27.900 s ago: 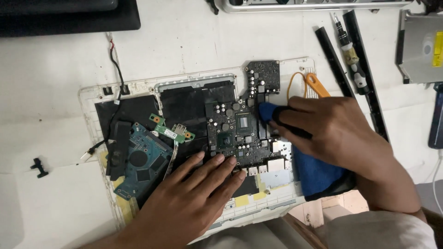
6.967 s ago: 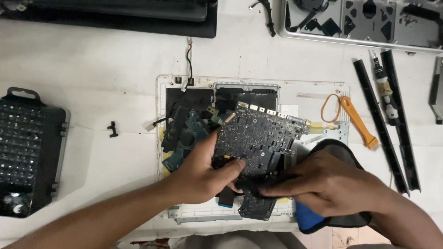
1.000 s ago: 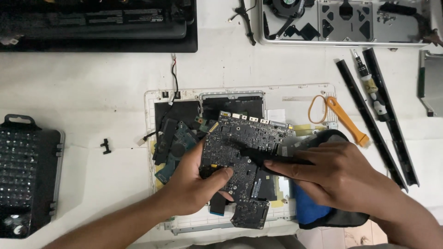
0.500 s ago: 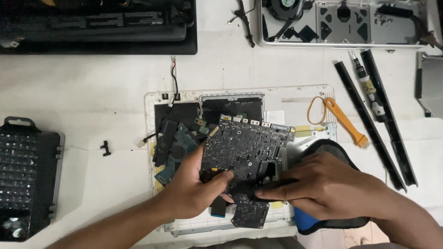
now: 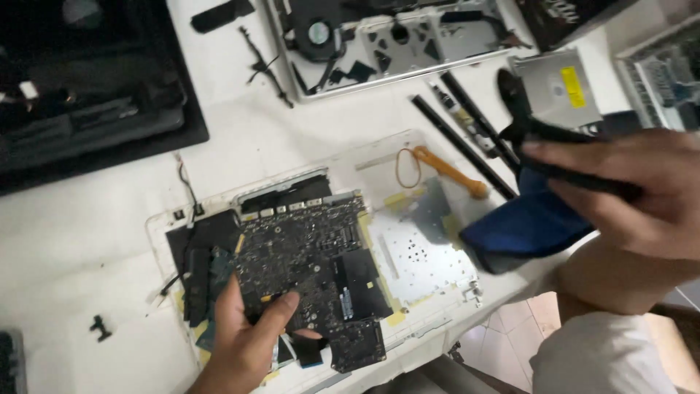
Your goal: Cleaning a laptop motherboard by wiping it with a cloth and brushing it with a plastic tool.
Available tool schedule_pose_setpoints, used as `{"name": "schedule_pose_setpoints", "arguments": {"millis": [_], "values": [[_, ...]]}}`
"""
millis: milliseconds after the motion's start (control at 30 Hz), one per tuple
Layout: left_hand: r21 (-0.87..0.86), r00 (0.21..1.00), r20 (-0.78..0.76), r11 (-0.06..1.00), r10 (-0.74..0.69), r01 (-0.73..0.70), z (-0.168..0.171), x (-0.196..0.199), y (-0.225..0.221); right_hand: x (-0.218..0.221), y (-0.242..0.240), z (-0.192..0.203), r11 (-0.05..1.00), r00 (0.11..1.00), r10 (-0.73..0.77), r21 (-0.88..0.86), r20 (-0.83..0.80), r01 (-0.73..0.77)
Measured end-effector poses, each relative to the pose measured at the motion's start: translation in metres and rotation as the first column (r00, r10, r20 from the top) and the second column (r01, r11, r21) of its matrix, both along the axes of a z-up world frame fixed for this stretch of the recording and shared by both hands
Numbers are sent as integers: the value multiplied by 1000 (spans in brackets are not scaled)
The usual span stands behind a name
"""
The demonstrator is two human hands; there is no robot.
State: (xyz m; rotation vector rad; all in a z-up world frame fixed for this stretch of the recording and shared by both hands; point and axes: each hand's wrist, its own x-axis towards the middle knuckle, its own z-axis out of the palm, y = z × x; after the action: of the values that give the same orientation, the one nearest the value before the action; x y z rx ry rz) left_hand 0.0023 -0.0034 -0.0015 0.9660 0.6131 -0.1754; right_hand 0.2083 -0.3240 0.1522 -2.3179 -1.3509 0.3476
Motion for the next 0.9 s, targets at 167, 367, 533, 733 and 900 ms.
{"name": "schedule_pose_setpoints", "arguments": {"millis": [167, 367, 533, 733, 900], "values": [[64, 988, -110, 993, 106, -100, 55, 24, -18, -13, -136, -18, 940, 937, -341, 16, 76, 341], [175, 922, -271, 956, 277, -235, 23, 13, -24, -1, -213, -6, 751, 742, -660, 77, 118, 656], [311, 794, -397, 882, 460, -355, 16, 4, -30, 28, -318, -36, 550, 541, -835, 141, 100, 823], [275, 805, -366, 881, 467, -386, 8, 0, -31, 19, -306, -61, 420, 371, -904, 270, 214, 866], [272, 800, -374, 880, 469, -389, 2, 2, -30, -18, -132, -44, 775, 688, -629, 355, 360, 523]]}}
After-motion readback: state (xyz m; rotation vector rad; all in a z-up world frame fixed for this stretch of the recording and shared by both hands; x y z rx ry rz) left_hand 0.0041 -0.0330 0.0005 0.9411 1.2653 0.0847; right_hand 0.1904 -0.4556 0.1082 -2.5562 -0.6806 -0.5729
